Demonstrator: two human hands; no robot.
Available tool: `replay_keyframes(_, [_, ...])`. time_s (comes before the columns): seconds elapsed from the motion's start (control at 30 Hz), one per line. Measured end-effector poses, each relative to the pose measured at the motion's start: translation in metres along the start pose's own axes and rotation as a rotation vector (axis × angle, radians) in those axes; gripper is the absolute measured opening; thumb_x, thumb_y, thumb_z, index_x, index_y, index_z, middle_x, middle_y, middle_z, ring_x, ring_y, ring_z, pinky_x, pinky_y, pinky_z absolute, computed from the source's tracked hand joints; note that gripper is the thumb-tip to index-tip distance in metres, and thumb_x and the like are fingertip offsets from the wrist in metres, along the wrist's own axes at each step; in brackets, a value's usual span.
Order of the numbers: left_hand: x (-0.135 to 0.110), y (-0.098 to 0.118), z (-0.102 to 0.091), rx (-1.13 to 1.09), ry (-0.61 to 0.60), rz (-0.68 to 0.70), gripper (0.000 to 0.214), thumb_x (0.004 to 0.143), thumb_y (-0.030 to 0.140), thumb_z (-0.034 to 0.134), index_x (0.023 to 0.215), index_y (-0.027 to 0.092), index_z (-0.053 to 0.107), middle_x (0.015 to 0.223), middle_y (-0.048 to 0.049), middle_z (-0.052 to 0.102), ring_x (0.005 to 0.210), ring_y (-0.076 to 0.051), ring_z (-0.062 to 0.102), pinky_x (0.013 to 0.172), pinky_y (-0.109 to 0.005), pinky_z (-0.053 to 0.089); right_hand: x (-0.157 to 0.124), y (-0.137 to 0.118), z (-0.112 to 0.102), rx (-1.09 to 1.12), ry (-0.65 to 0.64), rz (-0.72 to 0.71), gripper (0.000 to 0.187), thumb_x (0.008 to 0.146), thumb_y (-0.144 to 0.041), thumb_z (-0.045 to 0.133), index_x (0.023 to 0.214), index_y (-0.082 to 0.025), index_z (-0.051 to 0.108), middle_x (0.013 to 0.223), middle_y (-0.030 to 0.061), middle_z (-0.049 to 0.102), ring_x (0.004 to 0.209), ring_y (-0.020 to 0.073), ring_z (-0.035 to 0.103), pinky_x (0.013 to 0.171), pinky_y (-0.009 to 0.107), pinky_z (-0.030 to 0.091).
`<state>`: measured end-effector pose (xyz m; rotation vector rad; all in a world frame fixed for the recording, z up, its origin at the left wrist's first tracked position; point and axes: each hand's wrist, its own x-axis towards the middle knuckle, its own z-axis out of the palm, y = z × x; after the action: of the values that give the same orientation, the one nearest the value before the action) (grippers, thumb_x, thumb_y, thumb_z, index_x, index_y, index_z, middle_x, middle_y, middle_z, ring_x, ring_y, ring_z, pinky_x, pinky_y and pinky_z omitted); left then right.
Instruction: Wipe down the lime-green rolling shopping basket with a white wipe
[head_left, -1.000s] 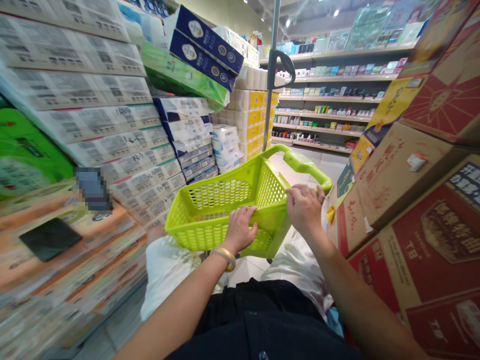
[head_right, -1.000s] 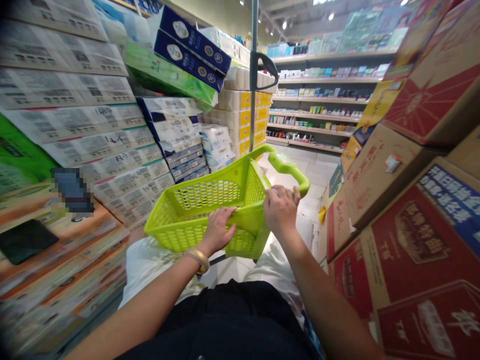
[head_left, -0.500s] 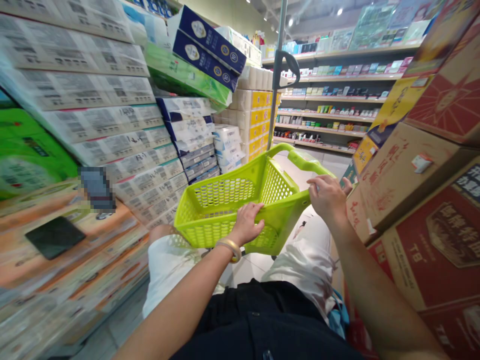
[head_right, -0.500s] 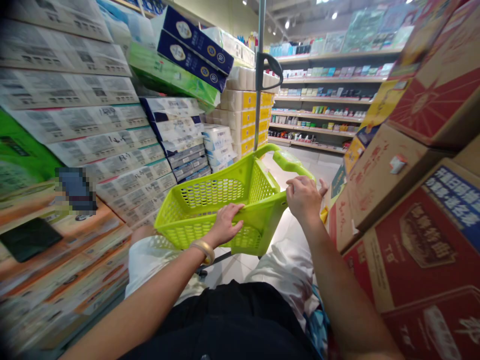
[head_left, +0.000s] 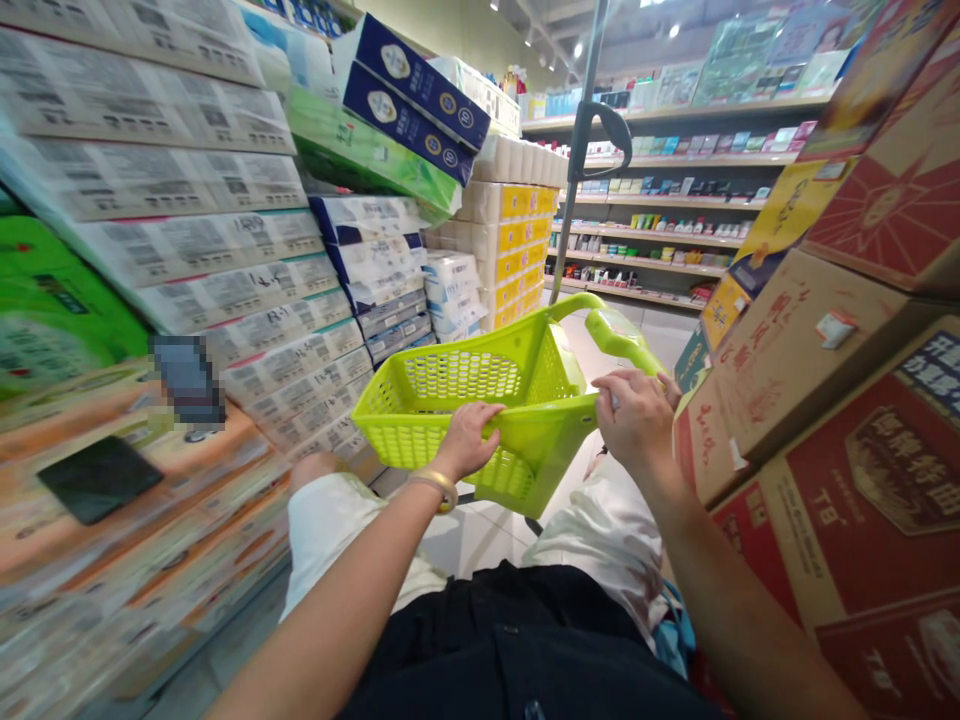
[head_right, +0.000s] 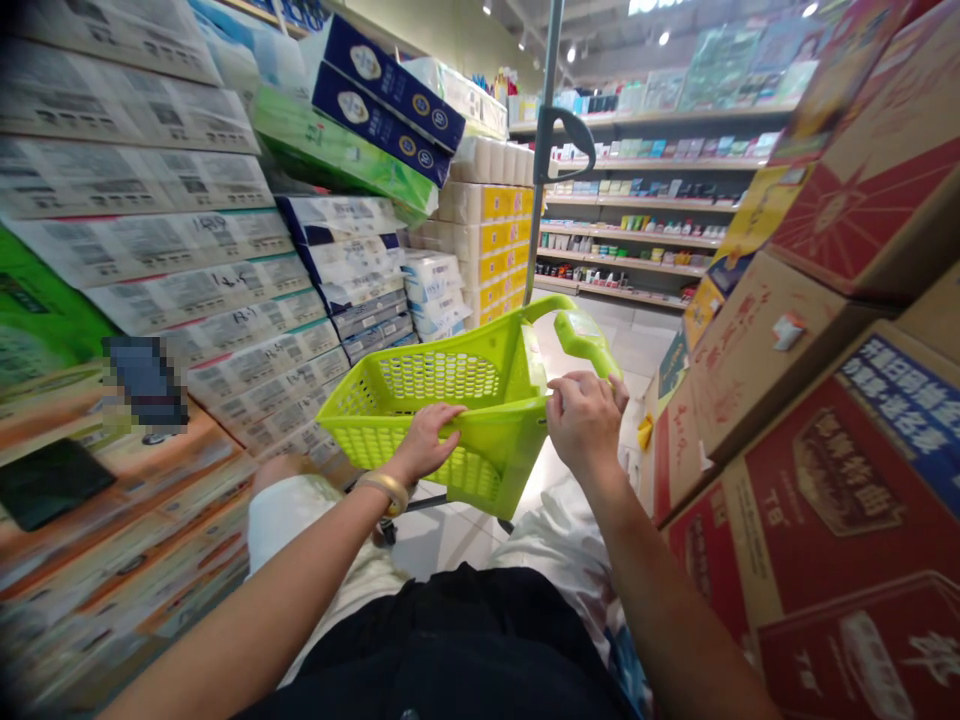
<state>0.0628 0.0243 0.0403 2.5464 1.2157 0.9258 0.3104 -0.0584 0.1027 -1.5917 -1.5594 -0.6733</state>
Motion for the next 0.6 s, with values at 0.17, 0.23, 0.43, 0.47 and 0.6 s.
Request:
replay_keyframes(0.17, [0.004,-0.012,-0.014,0.057,0.085,-0.092,0.036,0.082,0.026,0.056,0.116,0.023,0.068,0.112,-0.0101,0.065,0.109,-0.029,0.057,0.107,-0.058,0.036,-0.002,-0.027,-0.005,0.030,-0.033,-0.066,0.019,0.092,-0.022,0.055,0.090,-0.024,0.073,0.096,0.0028,0.073,0.084,0.0198,0.063,0.109,0.043,0.024])
replay_keyframes(0.23, [0.005,0.001,-0.017,0.058,0.131,-0.101,0.042,0.084,0.027,0.055,0.125,0.022,0.064,0.123,-0.0116,0.061,0.118,-0.030,0.053,0.110,-0.057,0.035,-0.003,-0.040,-0.006,0.036,-0.051,-0.091,0.018,0.093,-0.023,0.055,0.090,-0.024,0.073,0.096,0.0018,0.073,0.083,0.0188,0.063,0.110,0.042,0.022])
replay_keyframes(0.43, [0.014,0.067,-0.016,-0.268,0.198,0.111,0.050,0.089,0.017,0.042,0.137,0.021,0.053,0.131,-0.0101,0.060,0.124,-0.023,0.053,0.113,-0.046,0.038,-0.009,-0.076,-0.007,0.049,-0.079,-0.141,0.015,0.094,-0.023,0.056,0.093,-0.025,0.071,0.102,0.0020,0.073,0.088,0.0199,0.064,0.112,0.044,0.017])
replay_keyframes(0.47, [0.015,0.073,-0.016,-0.331,0.185,0.128,0.052,0.088,0.014,0.039,0.137,0.022,0.053,0.132,-0.0090,0.061,0.124,-0.022,0.054,0.113,-0.044,0.039,-0.010,-0.081,-0.008,0.056,-0.088,-0.143,0.015,0.094,-0.023,0.056,0.094,-0.025,0.070,0.104,0.0022,0.073,0.090,0.0203,0.063,0.112,0.044,0.016])
replay_keyframes(0.6, [0.017,0.075,-0.022,-0.412,0.106,0.118,0.048,0.089,0.017,0.040,0.135,0.021,0.054,0.132,-0.0086,0.063,0.122,-0.021,0.057,0.111,-0.042,0.042,-0.011,-0.083,-0.015,0.116,-0.106,-0.110,0.017,0.095,-0.022,0.054,0.096,-0.027,0.070,0.107,0.0014,0.073,0.095,0.0204,0.063,0.110,0.046,0.014])
